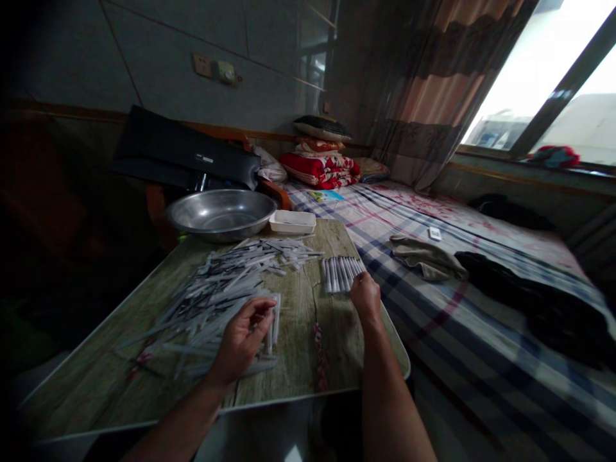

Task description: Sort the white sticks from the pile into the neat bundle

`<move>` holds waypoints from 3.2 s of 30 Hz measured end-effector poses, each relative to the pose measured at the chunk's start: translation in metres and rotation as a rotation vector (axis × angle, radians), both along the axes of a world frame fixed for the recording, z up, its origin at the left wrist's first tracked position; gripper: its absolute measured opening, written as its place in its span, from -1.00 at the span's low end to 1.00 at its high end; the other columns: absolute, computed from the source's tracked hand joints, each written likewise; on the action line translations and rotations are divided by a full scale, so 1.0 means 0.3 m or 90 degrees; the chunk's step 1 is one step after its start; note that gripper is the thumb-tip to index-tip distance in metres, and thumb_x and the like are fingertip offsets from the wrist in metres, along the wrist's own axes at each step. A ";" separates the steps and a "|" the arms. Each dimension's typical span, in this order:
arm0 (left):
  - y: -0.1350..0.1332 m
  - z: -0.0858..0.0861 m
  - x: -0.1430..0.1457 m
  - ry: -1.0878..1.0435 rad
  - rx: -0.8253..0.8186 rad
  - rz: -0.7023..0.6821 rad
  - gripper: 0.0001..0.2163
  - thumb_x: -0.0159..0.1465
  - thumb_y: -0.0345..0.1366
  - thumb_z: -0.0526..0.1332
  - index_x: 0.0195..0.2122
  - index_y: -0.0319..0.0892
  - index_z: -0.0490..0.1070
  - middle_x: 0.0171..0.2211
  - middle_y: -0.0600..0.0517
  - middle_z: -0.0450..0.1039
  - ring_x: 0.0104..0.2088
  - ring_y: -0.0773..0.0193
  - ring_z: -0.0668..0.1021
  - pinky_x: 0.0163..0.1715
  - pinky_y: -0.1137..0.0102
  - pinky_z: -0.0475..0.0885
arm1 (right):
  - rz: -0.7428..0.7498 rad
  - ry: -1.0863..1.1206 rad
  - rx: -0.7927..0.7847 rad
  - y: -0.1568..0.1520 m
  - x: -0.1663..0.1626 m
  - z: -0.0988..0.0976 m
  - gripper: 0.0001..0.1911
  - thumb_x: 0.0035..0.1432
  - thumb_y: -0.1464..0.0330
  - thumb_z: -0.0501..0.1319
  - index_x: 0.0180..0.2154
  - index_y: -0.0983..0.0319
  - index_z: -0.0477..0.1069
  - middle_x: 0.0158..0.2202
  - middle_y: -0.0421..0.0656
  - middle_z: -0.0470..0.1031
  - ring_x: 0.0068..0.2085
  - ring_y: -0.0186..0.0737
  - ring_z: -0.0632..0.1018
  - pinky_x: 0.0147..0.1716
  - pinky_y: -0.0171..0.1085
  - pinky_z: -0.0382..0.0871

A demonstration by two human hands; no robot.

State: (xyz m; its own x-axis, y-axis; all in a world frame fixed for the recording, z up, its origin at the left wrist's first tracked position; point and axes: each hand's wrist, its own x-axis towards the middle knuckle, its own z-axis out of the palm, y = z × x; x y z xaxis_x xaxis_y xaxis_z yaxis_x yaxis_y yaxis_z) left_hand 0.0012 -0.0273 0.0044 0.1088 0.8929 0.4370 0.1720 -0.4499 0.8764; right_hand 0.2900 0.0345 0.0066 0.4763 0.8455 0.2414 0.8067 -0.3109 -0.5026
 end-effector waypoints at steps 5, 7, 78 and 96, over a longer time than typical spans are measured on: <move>-0.001 -0.003 -0.004 -0.009 0.009 0.042 -0.84 0.28 -0.27 0.14 -0.16 -0.13 0.45 -0.22 -0.02 0.46 -0.27 0.25 0.51 -0.26 0.36 0.45 | -0.012 0.106 0.029 -0.008 0.012 0.031 -0.73 0.12 0.41 0.03 -0.23 0.28 0.48 -0.54 -0.10 0.55 -0.35 -0.12 0.56 -0.36 -0.29 0.26; -0.003 -0.004 -0.006 -0.009 0.032 0.074 -0.84 0.29 -0.28 0.13 -0.16 -0.13 0.44 -0.20 -0.03 0.46 -0.25 0.25 0.52 -0.25 0.36 0.45 | 0.001 0.119 0.034 -0.005 0.007 0.035 -0.74 0.10 0.39 0.05 -0.26 0.27 0.49 -0.55 -0.12 0.54 -0.40 -0.14 0.55 -0.40 -0.30 0.26; -0.006 0.008 0.021 -0.155 -0.078 0.038 -0.76 0.20 -0.31 0.24 -0.09 -0.10 0.40 -0.28 0.01 0.46 -0.39 0.30 0.47 -0.35 0.41 0.37 | 0.514 0.688 0.074 0.071 -0.458 0.090 -0.80 -0.03 0.26 0.29 -0.43 0.22 0.33 -0.52 -0.22 0.47 -0.51 -0.34 0.43 -0.58 -0.40 0.21; 0.049 -0.010 0.002 -0.475 -0.212 0.151 -0.79 0.20 -0.13 0.19 -0.36 -0.19 0.35 -0.43 0.07 0.45 -0.52 0.36 0.46 -0.58 0.50 0.35 | 0.502 0.091 0.040 0.093 -0.485 -0.062 -0.63 0.10 0.52 0.08 -0.06 0.25 0.46 0.00 -0.04 0.52 0.05 -0.09 0.42 0.09 -0.10 0.20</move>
